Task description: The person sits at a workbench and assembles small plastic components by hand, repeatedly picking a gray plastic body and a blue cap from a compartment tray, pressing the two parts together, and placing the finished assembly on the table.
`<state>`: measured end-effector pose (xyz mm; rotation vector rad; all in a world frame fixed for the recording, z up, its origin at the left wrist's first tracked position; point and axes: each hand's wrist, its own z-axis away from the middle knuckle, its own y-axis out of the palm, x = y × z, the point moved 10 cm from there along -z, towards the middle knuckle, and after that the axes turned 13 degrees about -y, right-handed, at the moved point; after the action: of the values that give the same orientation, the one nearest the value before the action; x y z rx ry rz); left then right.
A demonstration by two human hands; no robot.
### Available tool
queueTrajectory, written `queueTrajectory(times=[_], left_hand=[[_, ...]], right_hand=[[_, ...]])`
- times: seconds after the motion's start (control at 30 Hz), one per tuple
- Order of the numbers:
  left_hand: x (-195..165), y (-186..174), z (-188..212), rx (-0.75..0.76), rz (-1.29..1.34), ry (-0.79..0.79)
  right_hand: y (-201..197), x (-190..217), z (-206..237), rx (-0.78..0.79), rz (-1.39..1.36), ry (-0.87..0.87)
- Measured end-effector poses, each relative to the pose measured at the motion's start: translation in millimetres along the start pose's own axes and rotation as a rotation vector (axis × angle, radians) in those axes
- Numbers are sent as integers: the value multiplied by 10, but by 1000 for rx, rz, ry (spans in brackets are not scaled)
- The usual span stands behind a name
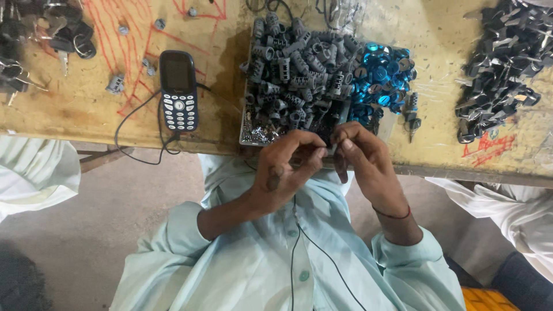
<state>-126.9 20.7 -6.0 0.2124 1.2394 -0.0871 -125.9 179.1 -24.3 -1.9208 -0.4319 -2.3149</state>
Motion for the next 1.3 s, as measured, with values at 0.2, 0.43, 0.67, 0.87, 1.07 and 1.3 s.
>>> queueTrajectory(times=[0.2, 0.43, 0.67, 0.87, 1.07, 1.3], left_hand=[[-152, 103, 81, 142, 123, 158], [-281, 66, 125, 116, -25, 300], [-303, 14, 161, -53, -170, 292], [124, 45, 24, 210, 52, -196], [60, 41, 31, 187, -60, -116], [77, 124, 2, 215, -122, -101]], right_hand=[[177, 88, 80, 41, -33, -101], [229, 168, 145, 11, 73, -147], [252, 364, 172, -84, 310, -357], [266, 257, 83, 19, -27, 95], [-118, 463, -46, 375, 1609, -121], [-201, 402, -91, 396, 1625, -155]])
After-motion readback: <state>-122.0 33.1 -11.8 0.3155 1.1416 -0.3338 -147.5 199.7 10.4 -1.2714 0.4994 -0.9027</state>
